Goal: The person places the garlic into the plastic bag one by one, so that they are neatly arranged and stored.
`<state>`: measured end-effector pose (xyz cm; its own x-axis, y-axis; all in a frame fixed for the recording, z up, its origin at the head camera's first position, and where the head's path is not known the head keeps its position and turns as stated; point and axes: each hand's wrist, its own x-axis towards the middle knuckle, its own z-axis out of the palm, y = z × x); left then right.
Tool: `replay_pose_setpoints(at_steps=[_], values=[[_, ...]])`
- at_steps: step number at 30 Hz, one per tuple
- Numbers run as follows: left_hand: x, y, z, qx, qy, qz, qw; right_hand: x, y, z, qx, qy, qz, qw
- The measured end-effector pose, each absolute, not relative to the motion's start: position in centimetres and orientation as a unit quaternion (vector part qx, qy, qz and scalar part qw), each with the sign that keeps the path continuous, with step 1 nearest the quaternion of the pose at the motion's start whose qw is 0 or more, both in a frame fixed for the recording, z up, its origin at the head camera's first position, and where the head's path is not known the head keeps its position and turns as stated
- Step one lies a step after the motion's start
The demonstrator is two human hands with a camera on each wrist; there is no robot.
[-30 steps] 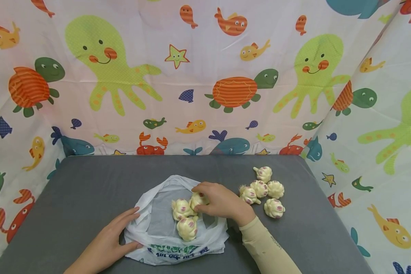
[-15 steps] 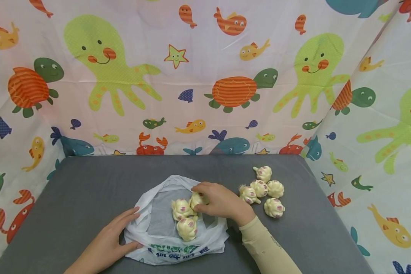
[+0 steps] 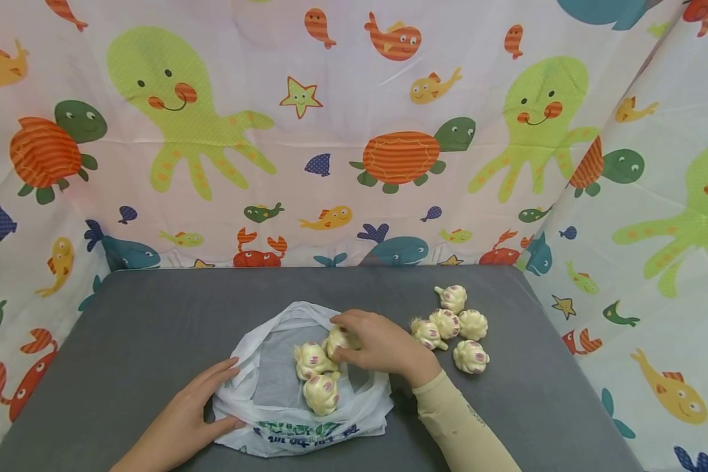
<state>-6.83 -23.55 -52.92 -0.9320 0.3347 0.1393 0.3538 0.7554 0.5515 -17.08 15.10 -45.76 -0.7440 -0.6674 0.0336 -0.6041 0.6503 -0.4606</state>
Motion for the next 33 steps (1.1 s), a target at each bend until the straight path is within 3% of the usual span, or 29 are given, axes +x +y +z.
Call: replay_pose_setpoints(at_steps=[33], values=[[-7.0,-23.3,-52.5,-0.165,-0.941,-0.294,-0.016,-18.8,21.0,-43.5,-0.25,0.926,-0.281,-0.021]])
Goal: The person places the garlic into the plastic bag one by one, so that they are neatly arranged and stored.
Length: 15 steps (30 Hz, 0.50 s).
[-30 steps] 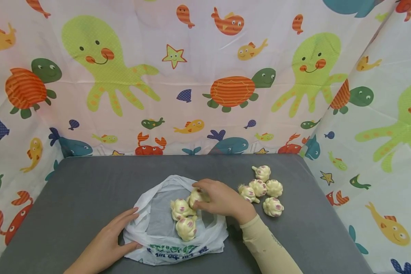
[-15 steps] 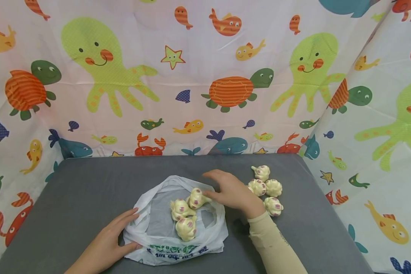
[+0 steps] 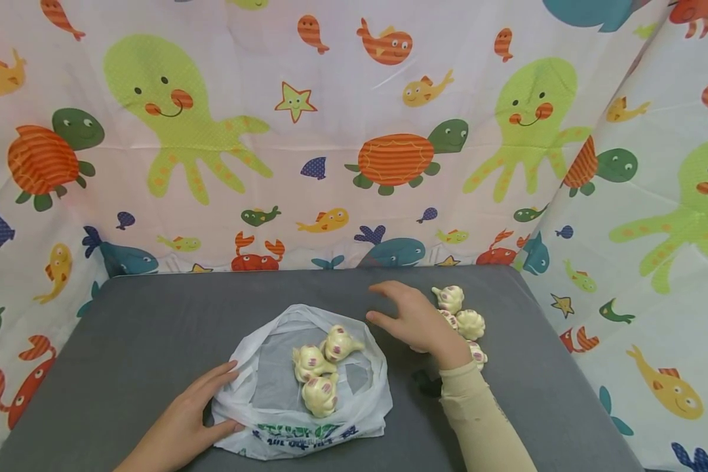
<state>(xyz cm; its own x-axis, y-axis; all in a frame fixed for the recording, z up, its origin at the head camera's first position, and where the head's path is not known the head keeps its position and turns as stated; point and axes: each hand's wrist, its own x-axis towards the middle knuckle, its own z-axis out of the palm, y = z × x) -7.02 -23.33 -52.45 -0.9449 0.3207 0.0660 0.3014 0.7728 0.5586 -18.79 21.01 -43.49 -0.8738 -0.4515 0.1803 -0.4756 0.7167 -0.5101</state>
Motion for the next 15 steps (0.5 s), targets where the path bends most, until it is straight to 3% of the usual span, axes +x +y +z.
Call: replay_pose_setpoints(at_steps=[15], values=[[-7.0,-23.2,-52.2,0.164,0.94,0.299,0.022,-19.4,23.5,-43.6,0.189,-0.932,0.303,0.061]])
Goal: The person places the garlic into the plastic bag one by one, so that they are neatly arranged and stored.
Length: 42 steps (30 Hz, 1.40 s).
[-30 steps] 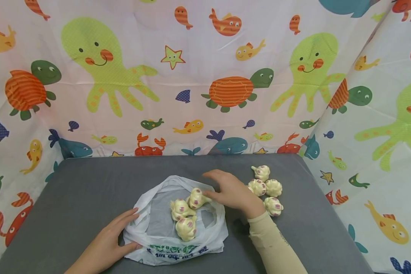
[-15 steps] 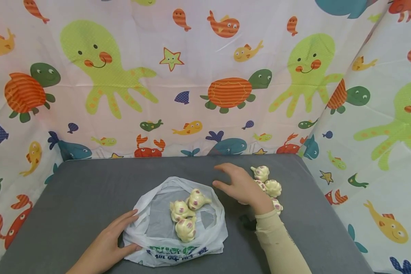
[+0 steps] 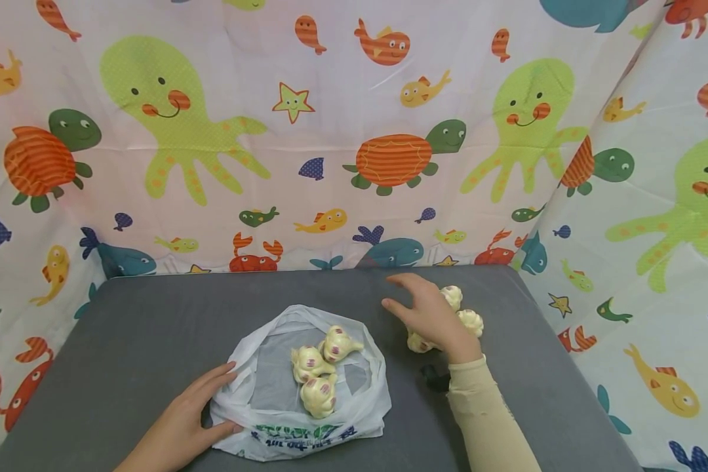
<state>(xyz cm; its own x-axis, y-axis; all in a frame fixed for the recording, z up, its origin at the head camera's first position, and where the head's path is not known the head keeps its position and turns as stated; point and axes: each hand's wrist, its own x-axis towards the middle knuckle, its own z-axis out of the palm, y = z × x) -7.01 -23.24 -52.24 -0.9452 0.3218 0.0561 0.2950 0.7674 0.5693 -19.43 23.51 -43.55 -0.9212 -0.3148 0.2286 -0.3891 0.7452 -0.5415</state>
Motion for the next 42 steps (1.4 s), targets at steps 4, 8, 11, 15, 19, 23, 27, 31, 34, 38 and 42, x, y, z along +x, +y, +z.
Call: replay_pose_setpoints(at_steps=[4,8,11,15,19,23,27,31,34,38,42], values=[[-7.1,-23.3,-52.2,0.162,0.939,0.303,0.031,-19.6,24.3,-43.6,0.181,-0.933,0.301,0.074],[-7.1,-23.3,-52.2,0.159,0.938,0.305,0.039,-19.8,25.0,-43.7,0.165,-0.936,0.303,0.077],[-7.0,-23.3,-52.2,0.158,0.938,0.306,0.042,-19.9,25.5,-43.8,0.153,-0.936,0.307,0.079],[-7.0,-23.4,-52.4,0.16,0.938,0.304,0.038,-20.1,26.1,-44.2,0.142,-0.939,0.302,0.083],[-7.0,-23.4,-52.6,0.161,0.94,0.298,0.03,-20.2,26.7,-44.4,0.131,-0.941,0.303,0.082],[-7.0,-23.5,-52.7,0.157,0.94,0.3,0.032,-20.2,27.1,-44.2,0.124,-0.938,0.312,0.083],[-7.0,-23.4,-52.6,0.155,0.94,0.302,0.037,-20.3,27.7,-44.3,0.12,-0.939,0.31,0.092],[-7.0,-23.4,-52.5,0.154,0.941,0.3,0.041,-20.5,28.3,-44.5,0.113,-0.937,0.314,0.101],[-7.1,-23.4,-52.5,0.153,0.94,0.302,0.044,-20.5,28.7,-44.4,0.107,-0.935,0.322,0.101],[-7.1,-23.3,-52.4,0.15,0.94,0.303,0.047,-20.4,29.2,-44.4,0.098,-0.933,0.332,0.097],[-7.1,-23.2,-52.3,0.148,0.939,0.305,0.05,-20.4,29.8,-44.7,0.084,-0.933,0.337,0.091]])
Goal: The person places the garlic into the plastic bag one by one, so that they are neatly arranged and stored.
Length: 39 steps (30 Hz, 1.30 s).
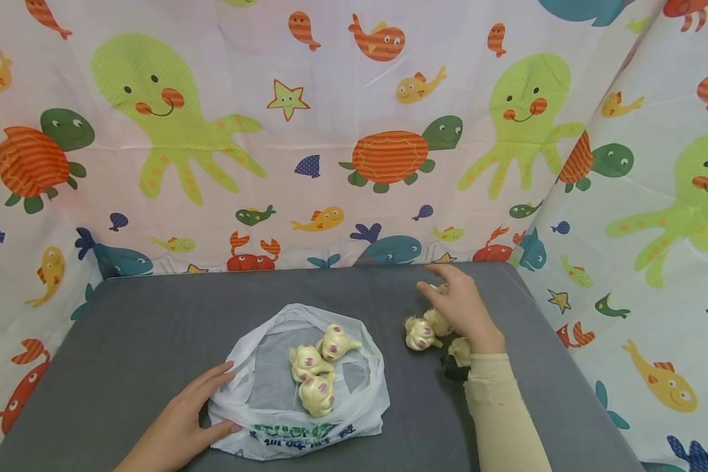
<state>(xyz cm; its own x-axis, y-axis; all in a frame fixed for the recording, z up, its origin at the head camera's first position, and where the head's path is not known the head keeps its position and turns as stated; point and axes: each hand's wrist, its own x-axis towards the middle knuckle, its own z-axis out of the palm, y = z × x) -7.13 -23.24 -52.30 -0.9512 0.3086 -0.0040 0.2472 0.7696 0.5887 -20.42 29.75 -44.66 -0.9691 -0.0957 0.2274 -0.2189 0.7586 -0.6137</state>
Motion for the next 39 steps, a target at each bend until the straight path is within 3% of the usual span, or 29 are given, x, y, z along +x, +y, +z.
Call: replay_pose_setpoints(at_steps=[39], values=[[-7.1,-23.5,-52.8,0.159,0.938,0.307,0.031,-20.6,32.7,-46.0,-0.001,-0.936,0.349,0.05]])
